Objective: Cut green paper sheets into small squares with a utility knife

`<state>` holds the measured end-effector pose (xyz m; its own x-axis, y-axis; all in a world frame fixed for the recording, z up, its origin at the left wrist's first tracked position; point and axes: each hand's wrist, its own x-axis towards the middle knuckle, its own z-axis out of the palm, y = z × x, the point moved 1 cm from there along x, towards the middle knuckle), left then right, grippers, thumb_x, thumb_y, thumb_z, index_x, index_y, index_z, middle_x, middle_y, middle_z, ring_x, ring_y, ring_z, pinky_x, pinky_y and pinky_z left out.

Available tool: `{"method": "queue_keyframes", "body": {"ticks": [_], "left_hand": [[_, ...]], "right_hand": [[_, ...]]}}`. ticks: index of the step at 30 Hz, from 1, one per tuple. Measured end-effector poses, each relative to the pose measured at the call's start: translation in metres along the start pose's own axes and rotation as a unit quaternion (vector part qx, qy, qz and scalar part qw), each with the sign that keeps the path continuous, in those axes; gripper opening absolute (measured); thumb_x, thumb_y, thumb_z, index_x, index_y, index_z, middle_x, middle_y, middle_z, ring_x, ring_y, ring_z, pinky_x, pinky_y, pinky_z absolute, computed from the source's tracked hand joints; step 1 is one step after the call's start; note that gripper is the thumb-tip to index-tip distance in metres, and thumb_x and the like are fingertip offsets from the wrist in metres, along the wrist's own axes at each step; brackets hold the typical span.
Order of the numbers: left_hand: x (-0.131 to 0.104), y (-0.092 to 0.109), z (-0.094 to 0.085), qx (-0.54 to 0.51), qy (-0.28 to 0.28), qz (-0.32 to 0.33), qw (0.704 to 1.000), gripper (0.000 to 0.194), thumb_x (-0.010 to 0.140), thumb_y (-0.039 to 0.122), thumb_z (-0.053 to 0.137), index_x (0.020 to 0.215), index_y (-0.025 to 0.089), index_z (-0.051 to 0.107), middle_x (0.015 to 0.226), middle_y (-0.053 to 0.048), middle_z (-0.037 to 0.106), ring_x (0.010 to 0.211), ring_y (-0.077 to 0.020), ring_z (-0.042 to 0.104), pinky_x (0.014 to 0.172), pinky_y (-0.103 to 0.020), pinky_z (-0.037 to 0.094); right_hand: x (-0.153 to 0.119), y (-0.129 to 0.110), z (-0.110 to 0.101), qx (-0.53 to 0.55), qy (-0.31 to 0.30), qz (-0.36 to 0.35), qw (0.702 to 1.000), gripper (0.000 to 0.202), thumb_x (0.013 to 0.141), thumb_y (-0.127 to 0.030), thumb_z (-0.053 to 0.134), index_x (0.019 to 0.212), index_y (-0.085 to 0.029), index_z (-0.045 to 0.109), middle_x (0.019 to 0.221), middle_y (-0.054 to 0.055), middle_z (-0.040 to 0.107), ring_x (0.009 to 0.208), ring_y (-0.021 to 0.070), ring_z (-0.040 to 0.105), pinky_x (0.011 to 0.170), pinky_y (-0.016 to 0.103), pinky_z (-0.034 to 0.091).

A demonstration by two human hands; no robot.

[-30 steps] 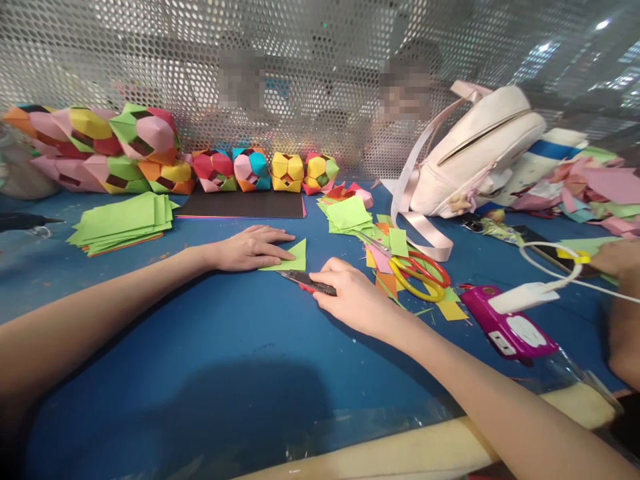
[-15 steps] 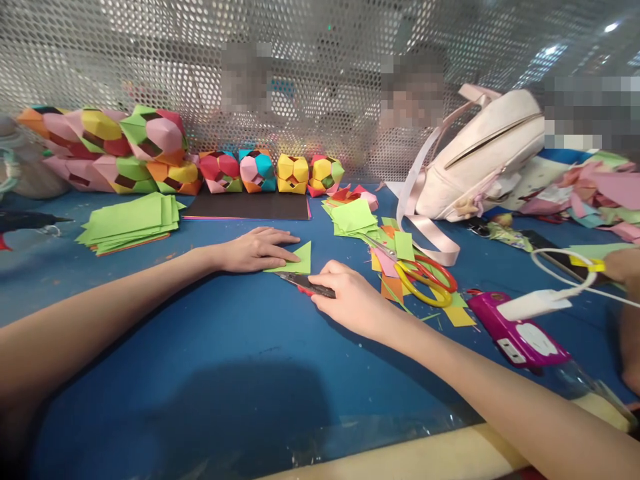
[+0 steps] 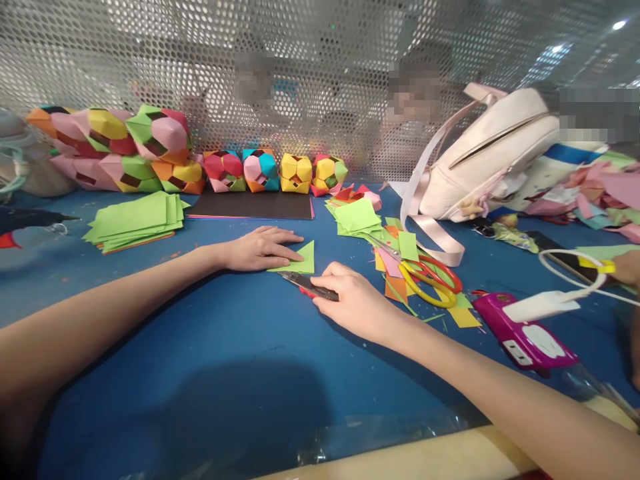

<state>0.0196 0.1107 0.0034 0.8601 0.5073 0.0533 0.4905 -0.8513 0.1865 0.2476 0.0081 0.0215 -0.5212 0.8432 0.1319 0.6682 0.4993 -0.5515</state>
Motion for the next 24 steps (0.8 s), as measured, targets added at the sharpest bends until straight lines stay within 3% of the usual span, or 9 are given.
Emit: {"method": "queue_keyframes", "body": {"ticks": [13,24], "left_hand": [[-0.0002,0.0003,-0.0041,-0.005,-0.012,-0.003,1.000,0.038,0.098,0.041,0.036,0.123,0.032,0.062,0.147,-0.006,0.045,0.135,-0.0253,0.040,0.110,-0.043,0.026],[-0.0018,-0.0011,-0.0034,0.012,-0.008,0.009,1.000,0.038,0.098,0.041,0.037,0.126,0.031,0.061,0.148,-0.007,0.044,0.136,-0.0256,0.039,0.110,-0.043,0.026]], "right_hand": [[0.0005,0.0045,-0.0020,0.000,0.001,-0.004,1.000,0.030,0.085,-0.022,0.054,0.108,-0.025,0.072,0.088,0.004,0.061,0.071,0.0154,0.061,0.066,0.029,0.051],[-0.0001,-0.0004,0.0007,-0.014,0.003,-0.016,1.000,0.027,0.085,-0.017,0.055,0.106,-0.020,0.072,0.086,0.004,0.059,0.069,0.0139,0.059,0.065,0.027,0.049]]}}
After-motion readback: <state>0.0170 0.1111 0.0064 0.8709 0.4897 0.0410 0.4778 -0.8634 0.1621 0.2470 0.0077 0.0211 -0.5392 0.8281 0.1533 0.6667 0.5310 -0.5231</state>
